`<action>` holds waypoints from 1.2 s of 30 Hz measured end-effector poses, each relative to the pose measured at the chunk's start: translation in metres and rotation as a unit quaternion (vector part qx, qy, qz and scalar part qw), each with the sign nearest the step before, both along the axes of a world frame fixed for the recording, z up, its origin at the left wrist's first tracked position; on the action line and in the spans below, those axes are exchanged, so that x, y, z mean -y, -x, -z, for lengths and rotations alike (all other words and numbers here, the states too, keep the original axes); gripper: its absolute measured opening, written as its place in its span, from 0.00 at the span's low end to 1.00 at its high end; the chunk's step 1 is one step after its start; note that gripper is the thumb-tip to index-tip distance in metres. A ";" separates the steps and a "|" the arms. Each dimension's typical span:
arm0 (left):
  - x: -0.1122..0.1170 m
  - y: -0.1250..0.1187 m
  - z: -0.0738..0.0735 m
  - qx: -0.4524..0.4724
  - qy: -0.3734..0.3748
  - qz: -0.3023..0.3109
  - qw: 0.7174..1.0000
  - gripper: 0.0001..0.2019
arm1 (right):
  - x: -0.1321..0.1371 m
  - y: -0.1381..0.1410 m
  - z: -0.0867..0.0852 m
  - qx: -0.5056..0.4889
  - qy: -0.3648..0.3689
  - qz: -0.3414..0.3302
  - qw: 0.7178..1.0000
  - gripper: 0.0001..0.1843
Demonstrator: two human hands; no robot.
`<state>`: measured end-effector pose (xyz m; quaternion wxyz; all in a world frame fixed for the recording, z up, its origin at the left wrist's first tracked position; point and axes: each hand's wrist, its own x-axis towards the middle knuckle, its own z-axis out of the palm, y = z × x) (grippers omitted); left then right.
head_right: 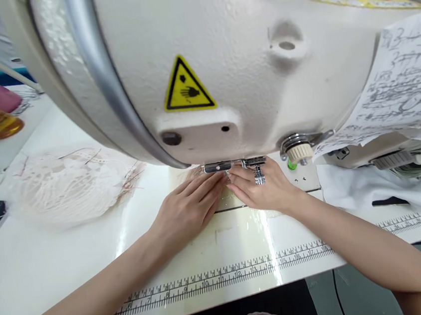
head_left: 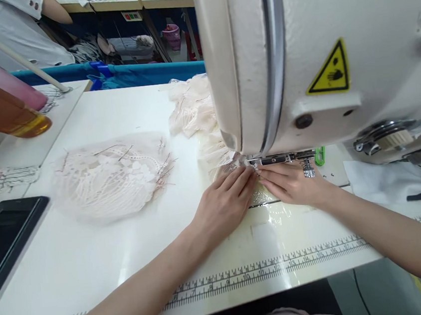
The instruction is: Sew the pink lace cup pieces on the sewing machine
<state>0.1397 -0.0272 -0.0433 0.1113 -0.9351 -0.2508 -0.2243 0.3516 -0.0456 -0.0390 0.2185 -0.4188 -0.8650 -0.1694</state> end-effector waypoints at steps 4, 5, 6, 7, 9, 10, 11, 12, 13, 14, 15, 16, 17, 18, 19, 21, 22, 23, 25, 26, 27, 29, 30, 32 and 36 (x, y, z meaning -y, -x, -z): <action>0.002 0.002 0.001 -0.006 -0.019 -0.003 1.000 0.15 | 0.000 0.001 0.004 -0.037 0.015 -0.005 0.999 0.12; 0.002 0.002 0.000 -0.001 -0.020 -0.007 1.000 0.14 | 0.000 0.001 0.004 -0.044 0.019 -0.003 0.999 0.13; 0.002 0.001 0.000 0.003 -0.019 -0.010 1.000 0.14 | 0.000 0.002 0.004 -0.049 0.021 0.001 0.999 0.13; 0.002 0.001 -0.001 0.006 -0.018 -0.014 1.000 0.14 | 0.000 0.002 0.005 -0.052 0.021 0.007 0.998 0.13; 0.002 0.000 -0.003 0.012 -0.014 -0.019 1.000 0.15 | 0.001 0.003 0.006 -0.054 0.022 0.013 0.998 0.14; 0.001 0.000 -0.003 0.013 -0.013 -0.020 1.000 0.15 | 0.001 0.003 0.007 -0.056 0.024 0.017 0.998 0.14; 0.001 0.000 -0.004 0.014 -0.011 -0.019 1.000 0.15 | 0.002 0.003 0.008 -0.058 0.031 0.019 0.998 0.14; 0.000 0.001 -0.004 0.015 -0.010 -0.019 1.000 0.14 | 0.002 0.003 0.009 -0.060 0.043 0.020 0.997 0.15; 0.000 0.001 -0.004 0.016 -0.008 -0.019 1.000 0.14 | 0.003 0.003 0.010 -0.061 0.059 0.018 0.996 0.15; -0.001 0.001 -0.004 0.018 -0.007 -0.021 1.000 0.14 | 0.003 0.004 0.011 -0.060 0.076 0.015 0.995 0.16; -0.001 0.002 -0.004 0.020 -0.004 -0.024 1.000 0.14 | 0.003 0.004 0.012 -0.056 0.092 0.015 0.994 0.17; -0.002 0.002 -0.004 0.022 -0.003 -0.028 0.999 0.14 | 0.003 0.004 0.013 -0.049 0.104 0.014 0.993 0.18; -0.003 0.002 -0.003 0.025 -0.002 -0.033 0.999 0.13 | 0.003 0.004 0.013 -0.041 0.107 0.016 0.993 0.19; -0.003 0.002 -0.003 0.025 0.000 -0.036 0.999 0.13 | 0.003 0.005 0.013 -0.034 0.102 0.023 0.994 0.20; -0.003 0.002 -0.003 0.024 0.001 -0.038 0.999 0.14 | 0.003 0.005 0.013 -0.027 0.091 0.030 0.995 0.21; -0.004 0.002 -0.003 0.020 0.002 -0.038 0.999 0.14 | 0.003 0.005 0.014 -0.018 0.070 0.036 0.997 0.22; -0.004 0.002 -0.003 0.017 0.003 -0.038 0.999 0.14 | 0.003 0.006 0.014 -0.018 0.061 0.037 0.997 0.22; -0.005 0.002 -0.002 0.015 0.006 -0.038 0.999 0.15 | 0.002 0.006 0.015 -0.019 0.056 0.037 0.998 0.22; -0.005 0.002 -0.002 0.011 0.009 -0.040 0.999 0.16 | 0.002 0.005 0.018 -0.023 0.058 0.036 0.997 0.22; -0.005 0.002 -0.002 0.009 0.011 -0.041 0.999 0.16 | 0.001 0.005 0.020 -0.025 0.063 0.038 0.997 0.22; -0.005 0.002 -0.002 0.007 0.010 -0.042 0.999 0.16 | 0.001 0.005 0.021 -0.025 0.067 0.040 0.997 0.23; -0.005 0.002 -0.002 0.006 0.007 -0.044 0.999 0.16 | 0.000 0.004 0.022 -0.021 0.073 0.042 0.996 0.23; -0.005 0.002 -0.002 0.007 0.008 -0.046 0.999 0.16 | 0.000 0.004 0.021 -0.017 0.070 0.045 0.996 0.24; -0.005 0.001 -0.003 0.011 0.018 -0.046 0.999 0.16 | 0.000 0.004 0.018 -0.006 0.050 0.048 0.998 0.23; -0.007 -0.001 -0.004 0.018 0.055 -0.044 0.997 0.16 | -0.001 0.005 0.013 -0.011 -0.006 0.060 0.998 0.20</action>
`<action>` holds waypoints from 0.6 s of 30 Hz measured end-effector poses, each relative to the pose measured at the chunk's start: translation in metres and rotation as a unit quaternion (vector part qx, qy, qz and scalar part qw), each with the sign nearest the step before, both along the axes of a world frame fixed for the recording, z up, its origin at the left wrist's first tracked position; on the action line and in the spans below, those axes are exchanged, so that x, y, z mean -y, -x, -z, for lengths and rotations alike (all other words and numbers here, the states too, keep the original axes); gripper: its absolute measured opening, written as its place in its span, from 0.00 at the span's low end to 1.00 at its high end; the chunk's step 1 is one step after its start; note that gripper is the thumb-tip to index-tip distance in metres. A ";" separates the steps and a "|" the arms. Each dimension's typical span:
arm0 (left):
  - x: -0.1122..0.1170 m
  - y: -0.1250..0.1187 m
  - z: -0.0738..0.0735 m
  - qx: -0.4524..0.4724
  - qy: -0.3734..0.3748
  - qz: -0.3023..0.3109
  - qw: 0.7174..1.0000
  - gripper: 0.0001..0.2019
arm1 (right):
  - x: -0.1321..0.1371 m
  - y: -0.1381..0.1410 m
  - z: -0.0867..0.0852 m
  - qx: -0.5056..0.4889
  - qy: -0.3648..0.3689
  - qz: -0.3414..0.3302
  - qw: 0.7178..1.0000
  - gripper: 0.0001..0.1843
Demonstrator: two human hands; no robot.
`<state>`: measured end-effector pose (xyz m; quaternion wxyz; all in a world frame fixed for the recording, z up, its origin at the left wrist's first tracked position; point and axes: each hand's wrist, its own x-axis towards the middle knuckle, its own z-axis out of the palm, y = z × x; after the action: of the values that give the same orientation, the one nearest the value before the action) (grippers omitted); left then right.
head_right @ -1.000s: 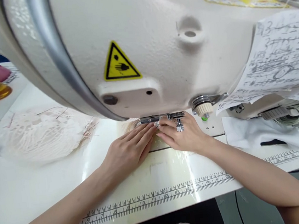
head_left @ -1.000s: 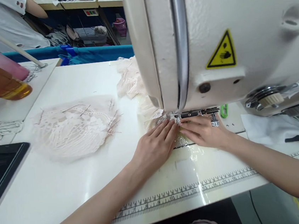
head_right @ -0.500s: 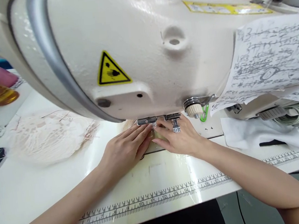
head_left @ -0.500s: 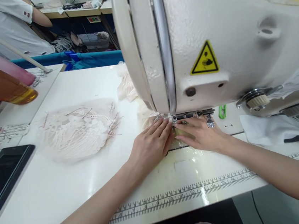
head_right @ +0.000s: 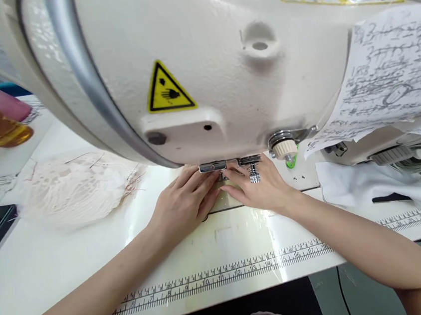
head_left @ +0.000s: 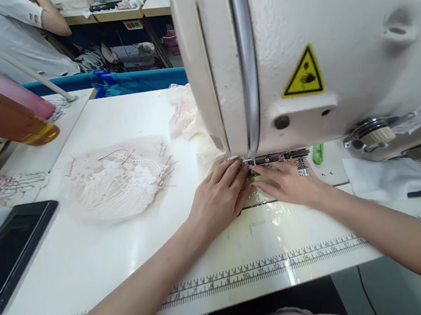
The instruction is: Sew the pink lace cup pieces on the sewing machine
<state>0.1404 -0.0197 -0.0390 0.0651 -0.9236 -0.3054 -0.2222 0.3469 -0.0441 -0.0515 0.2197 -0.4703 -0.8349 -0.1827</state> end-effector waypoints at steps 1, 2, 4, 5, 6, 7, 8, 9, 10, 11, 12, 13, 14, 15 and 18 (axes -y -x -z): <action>0.000 0.000 0.000 0.001 0.006 -0.001 1.000 0.16 | -0.001 -0.001 0.000 -0.007 -0.002 -0.001 1.000 0.19; -0.001 0.000 0.000 0.002 0.010 -0.003 1.000 0.16 | -0.003 -0.002 0.001 -0.014 0.006 -0.002 1.000 0.17; -0.001 0.000 0.001 0.002 0.016 -0.008 1.000 0.16 | -0.006 -0.005 0.004 -0.028 0.040 -0.002 0.999 0.16; -0.001 0.000 0.001 0.001 0.018 -0.012 1.000 0.16 | -0.008 -0.006 0.006 -0.036 0.060 0.002 0.998 0.16; -0.001 0.000 0.002 0.002 0.021 -0.016 1.000 0.16 | -0.009 -0.007 0.007 -0.046 0.078 0.005 0.996 0.17; -0.001 0.001 0.002 0.002 0.026 -0.021 0.999 0.16 | -0.010 -0.008 0.007 -0.057 0.093 0.008 0.994 0.17; -0.001 0.001 0.003 0.001 0.030 -0.027 0.999 0.16 | -0.011 -0.009 0.006 -0.069 0.105 0.010 0.992 0.17; 0.000 0.001 0.003 -0.001 0.035 -0.033 0.999 0.17 | -0.011 -0.009 0.004 -0.081 0.115 0.015 0.990 0.17; 0.001 0.001 0.003 -0.004 0.039 -0.039 0.998 0.17 | -0.011 -0.008 0.002 -0.091 0.123 0.022 0.988 0.17; 0.002 0.001 0.003 -0.006 0.042 -0.045 0.998 0.17 | -0.011 -0.008 0.000 -0.097 0.128 0.031 0.987 0.16; 0.002 0.002 0.002 -0.007 0.045 -0.050 0.998 0.17 | -0.011 -0.007 -0.002 -0.099 0.131 0.040 0.986 0.16; 0.003 0.002 0.001 -0.006 0.049 -0.056 0.997 0.17 | -0.012 -0.008 -0.003 -0.099 0.136 0.050 0.984 0.16; 0.004 0.003 -0.001 -0.002 0.055 -0.064 0.996 0.16 | -0.012 -0.008 -0.002 -0.097 0.139 0.058 0.984 0.16; 0.004 0.004 -0.003 0.004 0.065 -0.074 0.995 0.16 | -0.013 -0.010 -0.001 -0.096 0.144 0.064 0.983 0.16; -0.003 0.008 -0.011 0.029 0.102 -0.118 0.987 0.15 | -0.016 -0.018 0.009 -0.096 0.148 0.057 0.983 0.17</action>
<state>0.1326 -0.0171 -0.0282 -0.0127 -0.8761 -0.4351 -0.2073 0.3651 -0.0286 -0.0610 0.2157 -0.5601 -0.7995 -0.0235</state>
